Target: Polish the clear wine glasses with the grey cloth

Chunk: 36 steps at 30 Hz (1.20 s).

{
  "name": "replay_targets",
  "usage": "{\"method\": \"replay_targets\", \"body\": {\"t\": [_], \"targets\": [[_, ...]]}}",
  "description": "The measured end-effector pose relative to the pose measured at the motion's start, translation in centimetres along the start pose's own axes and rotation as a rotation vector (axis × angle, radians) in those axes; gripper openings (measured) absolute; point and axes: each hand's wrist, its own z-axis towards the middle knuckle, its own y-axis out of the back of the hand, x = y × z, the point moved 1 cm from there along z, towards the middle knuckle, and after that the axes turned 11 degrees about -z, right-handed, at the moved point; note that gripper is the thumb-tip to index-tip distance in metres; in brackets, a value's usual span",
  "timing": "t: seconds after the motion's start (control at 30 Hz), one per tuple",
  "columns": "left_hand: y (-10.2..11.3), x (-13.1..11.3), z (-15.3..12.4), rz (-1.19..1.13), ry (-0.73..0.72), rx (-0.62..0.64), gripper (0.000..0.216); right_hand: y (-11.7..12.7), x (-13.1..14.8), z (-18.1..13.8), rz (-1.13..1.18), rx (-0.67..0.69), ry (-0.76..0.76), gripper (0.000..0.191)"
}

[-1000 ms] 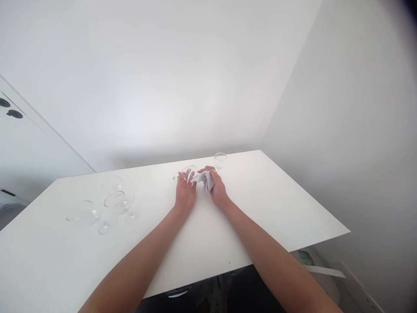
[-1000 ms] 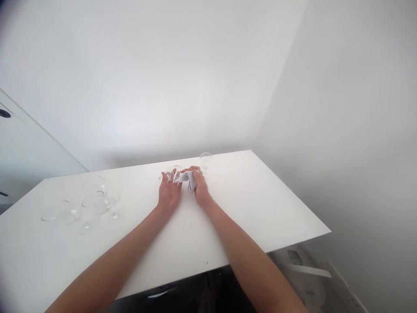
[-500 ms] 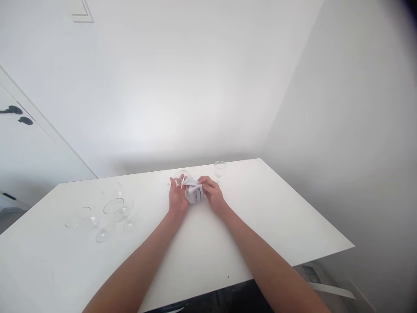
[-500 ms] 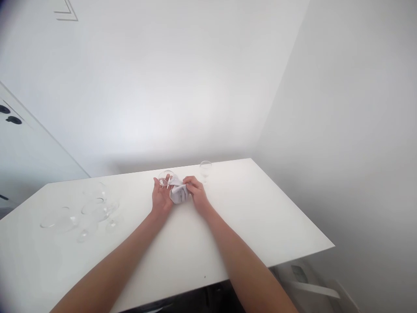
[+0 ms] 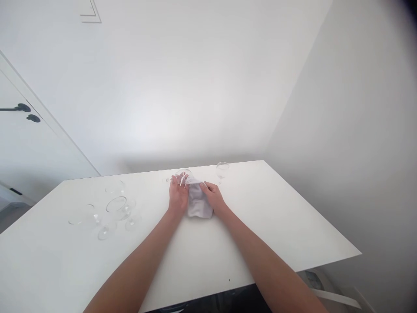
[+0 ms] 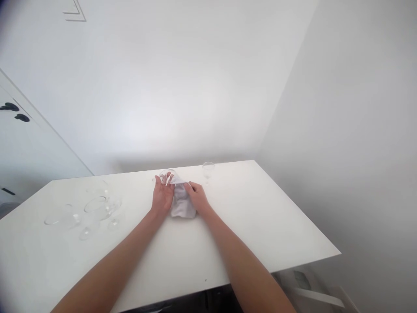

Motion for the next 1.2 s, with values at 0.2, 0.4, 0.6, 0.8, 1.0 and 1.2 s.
{"method": "replay_targets", "body": {"t": [0.2,0.4,0.6,0.8,1.0,1.2], "targets": [[0.7,0.2,0.1,0.137,-0.076,-0.008,0.046,0.3,0.0,-0.1,0.421,-0.145,-0.324,0.052],[0.9,0.8,-0.3,0.317,-0.102,0.034,0.044,0.2,0.5,-0.5,0.174,-0.149,-0.04,0.031],[0.6,0.6,-0.7,0.461,-0.181,-0.007,0.034,-0.4,0.8,-1.5,0.119,0.011,0.147,0.035],[0.4,1.2,-1.5,0.407,0.053,0.263,0.04,-1.0,0.6,-2.1,0.118,0.299,0.179,0.111],[0.6,1.0,-1.3,0.331,0.115,0.367,0.043,0.1,1.1,-1.6,0.412,0.181,0.008,0.117],[0.6,1.1,-1.4,0.33,0.104,0.365,0.049,0.2,0.4,-1.2,0.229,0.094,0.041,0.102]]}}
